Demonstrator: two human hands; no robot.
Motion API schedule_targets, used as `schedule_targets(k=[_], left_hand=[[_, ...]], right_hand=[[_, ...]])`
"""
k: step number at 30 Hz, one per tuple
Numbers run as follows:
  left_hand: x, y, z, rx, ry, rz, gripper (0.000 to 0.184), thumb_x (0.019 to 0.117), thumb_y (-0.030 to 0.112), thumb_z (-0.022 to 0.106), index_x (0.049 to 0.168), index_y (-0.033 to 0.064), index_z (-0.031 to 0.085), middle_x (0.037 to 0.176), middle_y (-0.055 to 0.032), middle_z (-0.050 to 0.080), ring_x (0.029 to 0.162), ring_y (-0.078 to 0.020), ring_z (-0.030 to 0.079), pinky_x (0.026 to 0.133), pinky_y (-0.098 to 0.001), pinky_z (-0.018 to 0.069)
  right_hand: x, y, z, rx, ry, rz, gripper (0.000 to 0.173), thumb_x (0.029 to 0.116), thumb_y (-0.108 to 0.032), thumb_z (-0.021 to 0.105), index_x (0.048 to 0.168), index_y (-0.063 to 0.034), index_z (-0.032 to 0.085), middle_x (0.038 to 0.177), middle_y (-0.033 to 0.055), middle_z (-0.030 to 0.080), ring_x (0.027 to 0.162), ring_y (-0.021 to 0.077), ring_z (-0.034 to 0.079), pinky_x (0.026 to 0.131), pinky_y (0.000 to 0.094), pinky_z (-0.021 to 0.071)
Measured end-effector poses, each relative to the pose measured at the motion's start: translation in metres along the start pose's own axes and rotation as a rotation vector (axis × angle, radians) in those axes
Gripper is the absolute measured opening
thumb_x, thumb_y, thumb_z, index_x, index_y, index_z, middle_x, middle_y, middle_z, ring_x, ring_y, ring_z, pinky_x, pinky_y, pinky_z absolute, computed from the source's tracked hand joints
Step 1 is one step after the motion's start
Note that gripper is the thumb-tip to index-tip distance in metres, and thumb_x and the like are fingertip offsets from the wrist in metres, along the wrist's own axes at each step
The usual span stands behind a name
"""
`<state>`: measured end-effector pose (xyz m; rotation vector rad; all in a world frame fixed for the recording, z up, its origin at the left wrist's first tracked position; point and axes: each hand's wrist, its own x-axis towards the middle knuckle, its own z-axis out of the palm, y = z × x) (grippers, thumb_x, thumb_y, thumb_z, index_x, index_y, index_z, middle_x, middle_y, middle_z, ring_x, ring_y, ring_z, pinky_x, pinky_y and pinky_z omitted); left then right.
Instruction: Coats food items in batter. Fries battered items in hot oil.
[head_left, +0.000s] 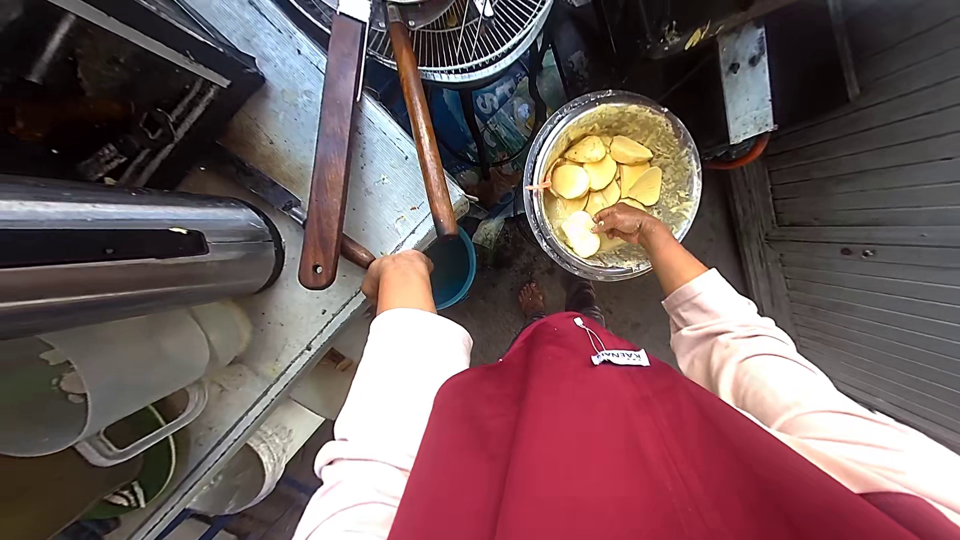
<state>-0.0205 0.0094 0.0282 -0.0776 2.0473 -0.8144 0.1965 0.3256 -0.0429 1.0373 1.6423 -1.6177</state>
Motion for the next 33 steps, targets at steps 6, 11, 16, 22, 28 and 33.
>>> schedule_targets(k=[6,11,16,22,28,33], left_hand=[[0.004,0.001,0.002,0.009,0.013,0.000,0.053,0.0935,0.050,0.060,0.117,0.0029,0.070,0.119,-0.0231,0.068,0.112,-0.0411,0.067,0.083,-0.0626,0.0534],[0.002,0.000,0.002,0.025,0.017,0.020,0.051,0.0934,0.049,0.060,0.117,0.0047,0.070,0.119,-0.0218,0.069,0.112,-0.0403,0.067,0.083,-0.0624,0.0536],[0.000,-0.001,0.002,0.028,0.018,0.037,0.051,0.0955,0.048,0.060,0.117,0.0033,0.070,0.119,-0.0226,0.069,0.111,-0.0412,0.067,0.083,-0.0629,0.0536],[-0.004,-0.003,0.000,-0.038,0.020,0.016,0.057,0.0951,0.053,0.058,0.115,0.0011,0.070,0.121,-0.0247,0.067,0.114,-0.0423,0.065,0.085,-0.0631,0.0525],[-0.003,-0.002,0.000,0.008,0.008,0.048,0.052,0.0965,0.049,0.058,0.115,0.0026,0.070,0.119,-0.0240,0.068,0.112,-0.0422,0.066,0.084,-0.0638,0.0525],[-0.005,-0.002,-0.001,0.023,0.004,0.035,0.052,0.0965,0.051,0.057,0.116,0.0036,0.070,0.119,-0.0222,0.069,0.112,-0.0407,0.066,0.084,-0.0629,0.0528]], right_hand=[[-0.017,-0.027,0.012,-0.713,0.314,-0.109,0.026,0.0950,-0.014,0.063,0.108,0.0074,0.071,0.121,0.0272,0.065,0.123,0.0436,0.058,0.101,0.0631,0.0462],[-0.016,-0.013,0.054,-1.149,0.273,-0.369,0.023,0.0887,-0.012,0.065,0.098,0.0086,0.070,0.116,0.0276,0.066,0.118,0.0464,0.058,0.097,0.0610,0.0444],[0.010,-0.003,0.031,-0.899,0.129,-0.251,0.026,0.0914,-0.017,0.069,0.095,0.0083,0.070,0.114,0.0271,0.065,0.118,0.0449,0.058,0.098,0.0626,0.0462],[0.015,-0.017,0.001,-0.355,0.023,-0.044,0.014,0.0966,-0.005,0.065,0.102,0.0082,0.069,0.099,0.0206,0.067,0.091,0.0274,0.062,0.086,0.0489,0.0496],[0.012,-0.013,0.010,-0.410,0.037,0.171,0.024,0.1019,-0.018,0.063,0.114,0.0021,0.067,0.089,0.0107,0.057,0.072,0.0175,0.050,0.064,0.0363,0.0434],[-0.022,-0.038,0.052,-0.735,0.242,0.277,0.030,0.0962,-0.022,0.062,0.110,0.0028,0.071,0.124,0.0258,0.067,0.119,0.0434,0.064,0.092,0.0666,0.0498]])
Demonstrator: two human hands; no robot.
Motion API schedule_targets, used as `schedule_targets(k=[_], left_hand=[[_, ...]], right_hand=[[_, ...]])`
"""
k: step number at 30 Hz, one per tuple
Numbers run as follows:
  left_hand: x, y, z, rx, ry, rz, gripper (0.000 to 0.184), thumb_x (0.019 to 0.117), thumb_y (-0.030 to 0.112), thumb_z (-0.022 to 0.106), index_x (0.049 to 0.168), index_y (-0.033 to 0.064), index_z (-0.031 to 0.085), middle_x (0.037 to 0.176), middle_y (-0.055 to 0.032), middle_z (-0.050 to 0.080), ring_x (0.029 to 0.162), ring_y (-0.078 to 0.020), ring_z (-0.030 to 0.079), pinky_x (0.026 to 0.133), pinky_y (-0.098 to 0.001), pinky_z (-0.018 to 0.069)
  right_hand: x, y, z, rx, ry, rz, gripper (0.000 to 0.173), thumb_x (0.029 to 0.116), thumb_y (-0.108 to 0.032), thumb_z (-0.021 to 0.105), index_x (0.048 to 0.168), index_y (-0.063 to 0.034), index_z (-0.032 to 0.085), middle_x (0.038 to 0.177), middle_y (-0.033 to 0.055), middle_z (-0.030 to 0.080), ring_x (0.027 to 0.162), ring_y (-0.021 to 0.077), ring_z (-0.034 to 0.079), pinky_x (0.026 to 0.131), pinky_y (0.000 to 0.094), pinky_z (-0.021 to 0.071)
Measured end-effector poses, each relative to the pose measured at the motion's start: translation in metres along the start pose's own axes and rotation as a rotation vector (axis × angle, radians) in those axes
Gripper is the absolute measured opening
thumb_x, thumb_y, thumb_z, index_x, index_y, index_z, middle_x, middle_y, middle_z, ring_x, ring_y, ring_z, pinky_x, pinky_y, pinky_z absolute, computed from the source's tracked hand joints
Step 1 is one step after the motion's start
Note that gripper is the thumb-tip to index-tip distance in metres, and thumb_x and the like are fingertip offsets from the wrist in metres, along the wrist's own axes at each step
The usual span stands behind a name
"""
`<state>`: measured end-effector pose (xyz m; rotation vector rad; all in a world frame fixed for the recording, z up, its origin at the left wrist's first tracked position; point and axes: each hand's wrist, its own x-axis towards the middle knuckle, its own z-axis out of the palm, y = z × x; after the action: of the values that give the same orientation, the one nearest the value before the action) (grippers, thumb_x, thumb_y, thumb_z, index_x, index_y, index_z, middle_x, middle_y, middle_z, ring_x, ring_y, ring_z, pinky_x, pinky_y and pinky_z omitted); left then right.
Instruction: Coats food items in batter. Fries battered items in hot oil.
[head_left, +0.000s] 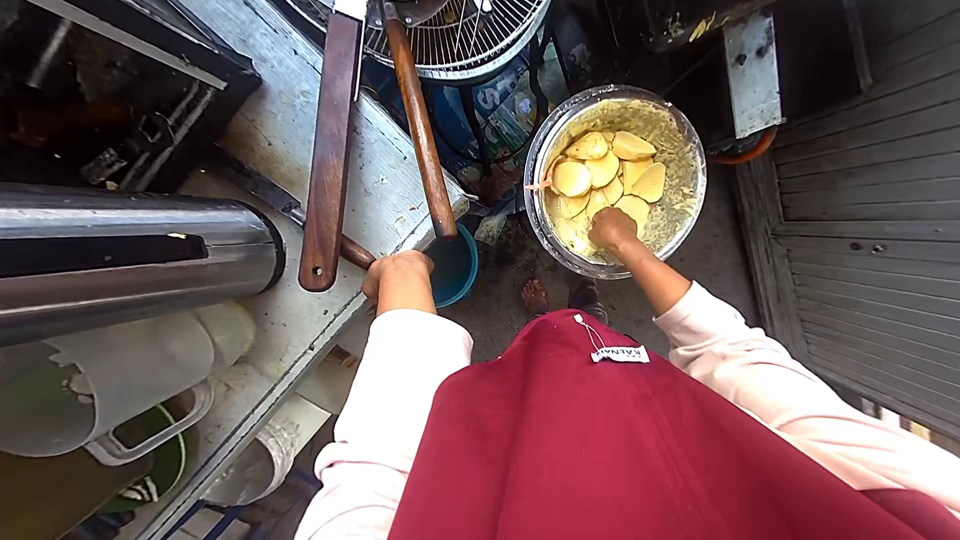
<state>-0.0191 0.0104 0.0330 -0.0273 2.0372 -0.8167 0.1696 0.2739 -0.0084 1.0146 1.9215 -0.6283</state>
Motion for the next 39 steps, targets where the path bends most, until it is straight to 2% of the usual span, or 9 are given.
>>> schedule_targets(k=[2,5,10,13,15,22,29,35,39], left_hand=[[0.002,0.000,0.001,-0.001,0.002,-0.008,0.054,0.0964,0.052,0.056,0.117,0.0033,0.069,0.119,-0.0224,0.068,0.112,-0.0403,0.067,0.084,-0.0622,0.0532],[0.004,0.000,0.002,0.012,0.007,-0.004,0.054,0.0966,0.051,0.056,0.117,0.0031,0.069,0.119,-0.0229,0.068,0.112,-0.0407,0.067,0.084,-0.0623,0.0531],[0.005,0.000,0.004,-0.014,0.019,-0.022,0.057,0.0954,0.053,0.057,0.117,0.0015,0.069,0.119,-0.0228,0.068,0.112,-0.0403,0.067,0.085,-0.0623,0.0530],[0.003,0.000,0.001,-0.002,0.007,-0.007,0.056,0.0965,0.052,0.056,0.118,0.0025,0.069,0.121,-0.0230,0.068,0.113,-0.0406,0.066,0.085,-0.0624,0.0529],[-0.002,-0.001,0.001,-0.009,0.019,0.018,0.053,0.0971,0.049,0.057,0.116,0.0009,0.069,0.119,-0.0246,0.068,0.112,-0.0427,0.066,0.084,-0.0646,0.0524],[-0.001,-0.001,0.001,-0.021,0.018,0.012,0.053,0.0967,0.048,0.057,0.115,-0.0007,0.069,0.118,-0.0246,0.068,0.110,-0.0421,0.067,0.082,-0.0636,0.0531],[0.003,0.001,0.001,0.023,0.007,0.016,0.049,0.0969,0.046,0.058,0.115,0.0024,0.070,0.117,-0.0224,0.069,0.109,-0.0413,0.067,0.081,-0.0629,0.0535],[0.003,0.002,0.001,0.026,-0.002,0.006,0.050,0.0961,0.045,0.059,0.115,0.0005,0.069,0.117,-0.0231,0.069,0.110,-0.0417,0.067,0.081,-0.0627,0.0535],[0.002,0.002,0.002,0.018,0.007,-0.006,0.051,0.0963,0.046,0.059,0.114,-0.0010,0.069,0.116,-0.0238,0.069,0.108,-0.0407,0.068,0.080,-0.0615,0.0539]], right_hand=[[-0.005,0.000,0.003,0.037,0.001,-0.028,0.033,0.0979,-0.028,0.061,0.112,-0.0002,0.073,0.123,0.0243,0.068,0.117,0.0424,0.064,0.092,0.0661,0.0503],[-0.002,-0.002,0.009,0.028,-0.078,-0.019,0.054,0.0943,-0.049,0.069,0.109,0.0030,0.071,0.122,0.0254,0.067,0.117,0.0417,0.064,0.093,0.0656,0.0497],[-0.003,-0.009,0.003,-0.196,0.004,-0.143,0.055,0.0921,-0.049,0.069,0.103,0.0047,0.071,0.122,0.0262,0.066,0.118,0.0427,0.063,0.091,0.0653,0.0496],[0.011,0.015,0.000,-0.160,0.115,-0.260,0.045,0.0973,-0.034,0.067,0.110,0.0088,0.070,0.128,0.0299,0.062,0.123,0.0466,0.059,0.098,0.0667,0.0455],[0.020,0.032,-0.005,-0.041,0.146,-0.238,0.036,0.0978,-0.026,0.066,0.111,0.0067,0.071,0.125,0.0295,0.064,0.121,0.0471,0.061,0.096,0.0687,0.0473],[0.026,0.025,-0.011,-0.039,0.099,-0.182,0.033,0.0964,-0.025,0.065,0.110,0.0045,0.071,0.121,0.0275,0.067,0.118,0.0449,0.062,0.093,0.0667,0.0493],[0.054,0.020,0.000,0.057,0.009,-0.285,0.032,0.0929,-0.026,0.071,0.088,0.0056,0.066,0.095,0.0256,0.066,0.096,0.0418,0.064,0.080,0.0639,0.0486],[0.006,-0.009,-0.040,-0.411,-0.011,-0.343,0.033,0.0921,-0.024,0.072,0.097,0.0084,0.068,0.111,0.0308,0.067,0.112,0.0484,0.064,0.089,0.0672,0.0492],[0.009,-0.026,-0.016,-0.542,-0.048,-0.364,0.028,0.0858,-0.015,0.076,0.098,0.0094,0.070,0.115,0.0312,0.066,0.117,0.0489,0.061,0.095,0.0676,0.0459]])
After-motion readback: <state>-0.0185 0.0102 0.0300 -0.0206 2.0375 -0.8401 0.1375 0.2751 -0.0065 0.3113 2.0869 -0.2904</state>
